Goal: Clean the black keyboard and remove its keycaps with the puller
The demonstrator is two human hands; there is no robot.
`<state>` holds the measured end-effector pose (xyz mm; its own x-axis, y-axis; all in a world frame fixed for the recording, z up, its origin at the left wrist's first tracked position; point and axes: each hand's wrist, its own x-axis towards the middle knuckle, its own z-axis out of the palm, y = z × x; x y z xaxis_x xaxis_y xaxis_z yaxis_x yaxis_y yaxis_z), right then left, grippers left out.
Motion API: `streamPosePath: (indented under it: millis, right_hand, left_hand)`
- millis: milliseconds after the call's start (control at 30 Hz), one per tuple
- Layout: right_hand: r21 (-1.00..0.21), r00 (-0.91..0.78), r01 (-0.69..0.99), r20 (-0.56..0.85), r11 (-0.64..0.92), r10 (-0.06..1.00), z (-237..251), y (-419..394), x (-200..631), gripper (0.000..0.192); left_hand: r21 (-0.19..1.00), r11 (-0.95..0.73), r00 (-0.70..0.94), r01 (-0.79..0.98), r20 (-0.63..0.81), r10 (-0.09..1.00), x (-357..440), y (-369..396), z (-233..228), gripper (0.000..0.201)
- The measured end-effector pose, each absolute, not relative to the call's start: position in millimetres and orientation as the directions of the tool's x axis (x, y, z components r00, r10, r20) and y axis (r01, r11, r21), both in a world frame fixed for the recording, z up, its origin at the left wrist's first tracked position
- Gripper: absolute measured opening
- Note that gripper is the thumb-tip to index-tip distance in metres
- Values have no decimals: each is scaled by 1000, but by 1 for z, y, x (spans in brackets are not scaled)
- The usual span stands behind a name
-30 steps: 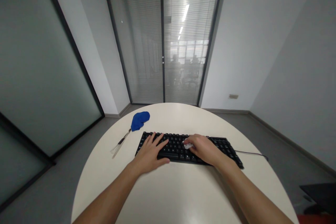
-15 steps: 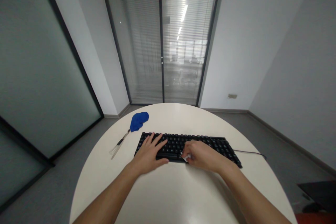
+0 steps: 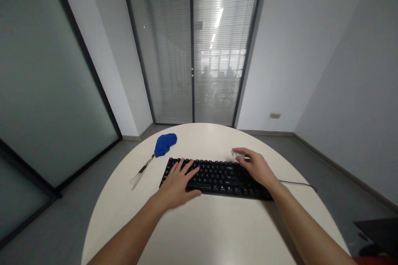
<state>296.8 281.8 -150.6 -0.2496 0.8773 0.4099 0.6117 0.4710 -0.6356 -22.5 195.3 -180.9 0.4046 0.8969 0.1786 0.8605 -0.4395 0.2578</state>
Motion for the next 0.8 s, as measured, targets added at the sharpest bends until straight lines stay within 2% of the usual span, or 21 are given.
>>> streamPosePath:
  millis: [100,167,267,400,633,733,800]
  right_hand:
    - [-617,-79,696,444,368,893,-163,308,323,32]
    - [-549,-13,791,426,270,905,-170,323,337,34]
    - [-508,27,837,408,203,912,-177,342,350,37]
    - [-428,9,888,379,166,925,-182,370,354,36]
    - [-257,-120,945,309,204,944,-184,425,357,34]
    - [-220,-153,952,263,214,953,-196,435,358,27]
    - [-212,-145,956,258,202,955,-205,436,357,30]
  left_hand:
    - [269,-444,410,855,173,895,-27,197,-182,77]
    - [274,-444,410,853,175,895,-29,198,-182,78]
    - [281,-444,408,851,177,896,-31,199,-180,78]
    - [288,-445,412,848,171,895,-33,202,-178,78]
    - [291,-428,406,855,137,904,-36,210,-174,79]
    - [292,-414,398,862,115,910,-33,213,-171,79]
    - [288,-410,396,865,109,912,-31,214,-170,79]
